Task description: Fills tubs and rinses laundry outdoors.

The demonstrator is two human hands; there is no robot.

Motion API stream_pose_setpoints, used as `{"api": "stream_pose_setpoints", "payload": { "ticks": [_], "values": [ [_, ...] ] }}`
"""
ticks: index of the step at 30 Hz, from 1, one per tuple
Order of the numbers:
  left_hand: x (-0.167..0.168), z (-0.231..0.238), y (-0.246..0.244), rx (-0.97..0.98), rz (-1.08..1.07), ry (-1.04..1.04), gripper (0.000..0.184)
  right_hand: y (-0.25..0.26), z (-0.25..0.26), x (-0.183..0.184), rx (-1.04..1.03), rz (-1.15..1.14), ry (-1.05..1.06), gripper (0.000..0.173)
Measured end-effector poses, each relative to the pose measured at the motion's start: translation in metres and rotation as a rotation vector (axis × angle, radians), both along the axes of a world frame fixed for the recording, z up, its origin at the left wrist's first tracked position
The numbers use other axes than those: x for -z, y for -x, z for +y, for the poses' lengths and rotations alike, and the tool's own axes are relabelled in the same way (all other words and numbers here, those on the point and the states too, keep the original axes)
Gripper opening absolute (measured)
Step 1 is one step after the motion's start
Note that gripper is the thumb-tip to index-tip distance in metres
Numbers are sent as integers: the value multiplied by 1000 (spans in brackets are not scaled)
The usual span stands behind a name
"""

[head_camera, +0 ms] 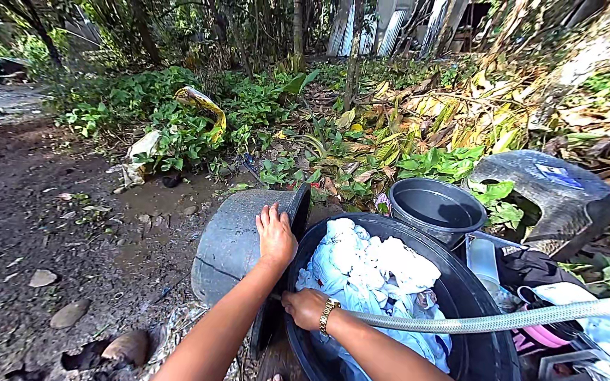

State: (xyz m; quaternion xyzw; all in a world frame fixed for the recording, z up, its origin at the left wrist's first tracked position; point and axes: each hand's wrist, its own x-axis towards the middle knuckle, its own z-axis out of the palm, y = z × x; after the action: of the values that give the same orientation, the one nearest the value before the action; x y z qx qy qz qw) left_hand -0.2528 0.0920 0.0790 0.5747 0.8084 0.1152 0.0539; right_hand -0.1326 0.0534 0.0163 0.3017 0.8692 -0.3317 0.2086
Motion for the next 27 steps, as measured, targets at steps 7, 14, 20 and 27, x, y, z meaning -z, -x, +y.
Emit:
{"api": "stream_pose_setpoints", "payload": {
  "ticks": [7,14,20,27],
  "values": [
    [1,0,-2,-11,16,13,49,-1,-1,0,2,-10,-12,36],
    [1,-1,-1,-18,22,4,48,-2,0,-5,53,33,-47,37],
    [-1,-1,5,-26,2,-4,46,-3,22,-30,299,101,-187,40],
    [-1,-4,17,-35,-10,-25,44,-13,57,-34,521,132,-268,41]
  ]
}}
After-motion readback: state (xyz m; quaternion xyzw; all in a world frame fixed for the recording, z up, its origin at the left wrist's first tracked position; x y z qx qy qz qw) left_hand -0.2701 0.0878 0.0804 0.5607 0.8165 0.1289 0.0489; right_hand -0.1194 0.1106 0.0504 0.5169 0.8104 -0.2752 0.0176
